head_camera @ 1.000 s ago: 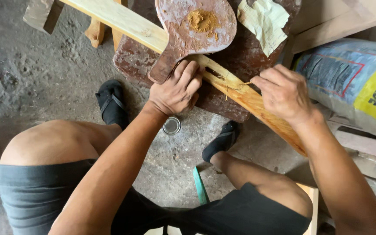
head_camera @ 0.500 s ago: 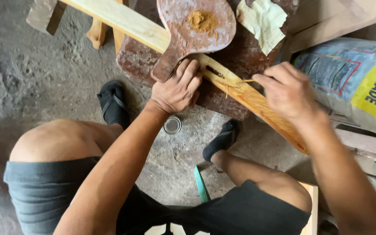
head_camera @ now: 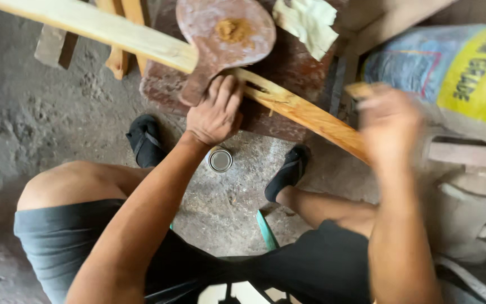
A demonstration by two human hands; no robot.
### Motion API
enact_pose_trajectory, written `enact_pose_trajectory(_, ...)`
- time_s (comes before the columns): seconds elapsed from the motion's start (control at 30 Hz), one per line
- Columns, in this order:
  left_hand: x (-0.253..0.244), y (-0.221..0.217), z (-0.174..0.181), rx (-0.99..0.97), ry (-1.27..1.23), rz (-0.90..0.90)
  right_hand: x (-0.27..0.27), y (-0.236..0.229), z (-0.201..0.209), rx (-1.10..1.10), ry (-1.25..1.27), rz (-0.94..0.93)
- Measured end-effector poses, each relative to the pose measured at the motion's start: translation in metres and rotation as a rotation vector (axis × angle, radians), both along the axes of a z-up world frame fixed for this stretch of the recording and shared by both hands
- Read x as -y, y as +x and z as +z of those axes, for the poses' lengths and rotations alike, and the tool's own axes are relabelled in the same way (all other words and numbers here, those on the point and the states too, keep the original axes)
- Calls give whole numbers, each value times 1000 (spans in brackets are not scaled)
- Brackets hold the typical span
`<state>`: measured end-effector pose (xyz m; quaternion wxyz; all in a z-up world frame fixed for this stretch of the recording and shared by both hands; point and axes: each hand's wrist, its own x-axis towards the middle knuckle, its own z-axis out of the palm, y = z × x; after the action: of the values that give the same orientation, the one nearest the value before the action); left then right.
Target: The person applies a brown wood filler to a long wooden piece using a small stick, then wipes the surface with a cloth. They reposition the piece multiple times and continue applying filler to different sections, including a recessed area.
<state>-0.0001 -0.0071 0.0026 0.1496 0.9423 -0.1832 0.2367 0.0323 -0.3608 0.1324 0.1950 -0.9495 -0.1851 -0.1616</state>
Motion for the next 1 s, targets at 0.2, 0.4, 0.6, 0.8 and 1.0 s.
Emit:
enact_pose_trajectory(0.2, 69, -17, 34, 53, -52, 78, 98, -36, 0, -235, 582, -548)
enact_pose_trajectory(0.4, 171, -103, 43, -433, -235, -811, 133, -51, 10, -193, 571, -581)
enact_pose_trajectory(0.6, 159, -116, 5, -516, -77, -340, 162, -65, 23, -130, 639, -617)
enact_pose_trajectory(0.8, 143, -111, 21, -838, 182, -340, 187, -92, 34, -161, 698, -677)
enact_pose_trajectory(1.0, 194, -86, 57, -453, 35, -312, 187, -91, 34, -177, 751, -696)
